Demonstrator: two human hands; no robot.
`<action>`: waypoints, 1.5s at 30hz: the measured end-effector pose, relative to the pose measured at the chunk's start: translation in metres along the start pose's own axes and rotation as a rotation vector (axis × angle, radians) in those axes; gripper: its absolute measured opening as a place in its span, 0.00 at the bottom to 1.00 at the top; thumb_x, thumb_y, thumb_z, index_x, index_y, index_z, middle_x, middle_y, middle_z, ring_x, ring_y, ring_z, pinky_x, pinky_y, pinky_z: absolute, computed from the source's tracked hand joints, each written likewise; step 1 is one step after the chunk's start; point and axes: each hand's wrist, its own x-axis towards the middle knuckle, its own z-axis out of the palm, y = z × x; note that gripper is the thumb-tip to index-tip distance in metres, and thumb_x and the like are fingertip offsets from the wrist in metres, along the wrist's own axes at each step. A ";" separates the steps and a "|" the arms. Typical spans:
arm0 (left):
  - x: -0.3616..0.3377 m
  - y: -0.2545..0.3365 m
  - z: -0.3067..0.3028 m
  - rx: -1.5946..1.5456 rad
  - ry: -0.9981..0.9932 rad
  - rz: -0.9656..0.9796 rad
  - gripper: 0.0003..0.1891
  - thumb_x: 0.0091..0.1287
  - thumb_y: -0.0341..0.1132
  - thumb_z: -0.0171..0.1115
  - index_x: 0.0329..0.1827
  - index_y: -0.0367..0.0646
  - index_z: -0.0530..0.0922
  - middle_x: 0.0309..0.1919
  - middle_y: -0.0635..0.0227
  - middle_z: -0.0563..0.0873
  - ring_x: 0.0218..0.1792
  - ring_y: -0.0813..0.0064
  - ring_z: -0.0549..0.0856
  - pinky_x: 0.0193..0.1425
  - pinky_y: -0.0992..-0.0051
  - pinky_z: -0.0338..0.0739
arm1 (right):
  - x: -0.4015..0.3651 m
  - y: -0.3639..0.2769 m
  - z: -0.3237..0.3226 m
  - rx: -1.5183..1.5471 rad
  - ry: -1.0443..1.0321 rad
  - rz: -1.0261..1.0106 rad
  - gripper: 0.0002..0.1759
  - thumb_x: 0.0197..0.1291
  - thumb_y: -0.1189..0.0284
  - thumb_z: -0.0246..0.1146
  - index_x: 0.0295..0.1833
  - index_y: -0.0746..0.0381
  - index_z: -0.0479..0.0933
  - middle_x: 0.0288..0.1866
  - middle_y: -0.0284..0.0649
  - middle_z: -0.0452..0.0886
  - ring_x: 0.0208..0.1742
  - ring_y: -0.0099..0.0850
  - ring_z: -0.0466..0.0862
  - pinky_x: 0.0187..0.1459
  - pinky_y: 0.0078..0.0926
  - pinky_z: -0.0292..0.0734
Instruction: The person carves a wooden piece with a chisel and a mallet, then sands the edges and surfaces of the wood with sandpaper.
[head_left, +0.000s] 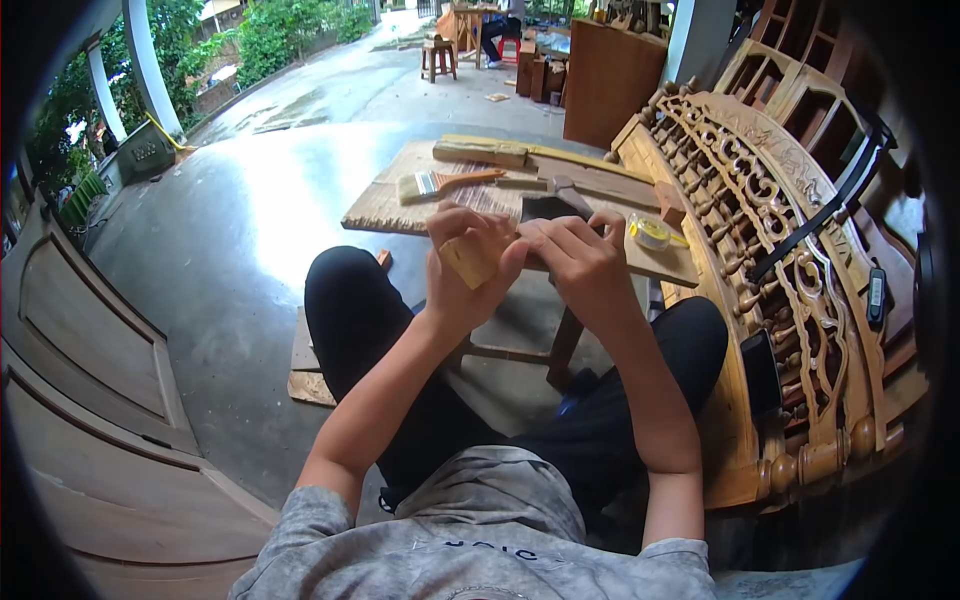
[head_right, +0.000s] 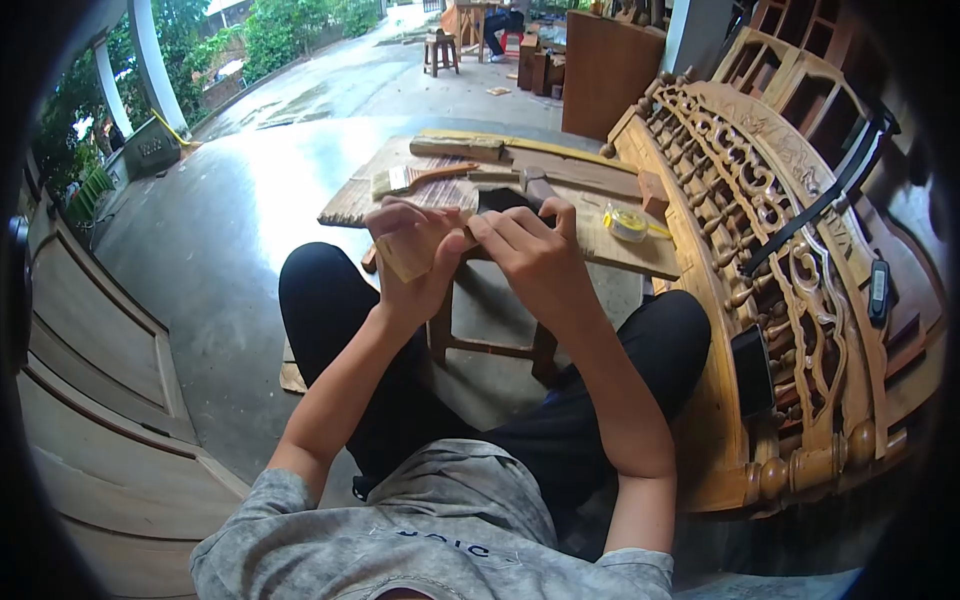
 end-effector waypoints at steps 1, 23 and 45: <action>0.001 0.000 0.002 -0.016 0.008 0.014 0.27 0.69 0.32 0.76 0.57 0.38 0.63 0.43 0.55 0.84 0.44 0.66 0.89 0.50 0.68 0.85 | 0.000 0.002 -0.001 0.021 -0.001 0.004 0.13 0.63 0.69 0.68 0.53 0.55 0.85 0.46 0.27 0.87 0.49 0.20 0.85 0.59 0.35 0.65; 0.000 -0.002 -0.013 -0.015 -0.091 0.114 0.29 0.77 0.57 0.58 0.58 0.34 0.71 0.51 0.53 0.77 0.49 0.49 0.83 0.53 0.55 0.79 | -0.005 0.008 0.000 0.052 -0.034 0.040 0.19 0.58 0.69 0.73 0.56 0.55 0.85 0.49 0.26 0.88 0.51 0.22 0.86 0.59 0.36 0.66; -0.001 -0.001 -0.011 -0.046 -0.073 0.098 0.23 0.74 0.45 0.63 0.59 0.34 0.71 0.51 0.52 0.79 0.47 0.51 0.85 0.55 0.58 0.80 | -0.002 0.002 -0.007 0.007 -0.008 0.018 0.20 0.57 0.67 0.74 0.57 0.55 0.86 0.50 0.25 0.88 0.52 0.23 0.85 0.60 0.39 0.65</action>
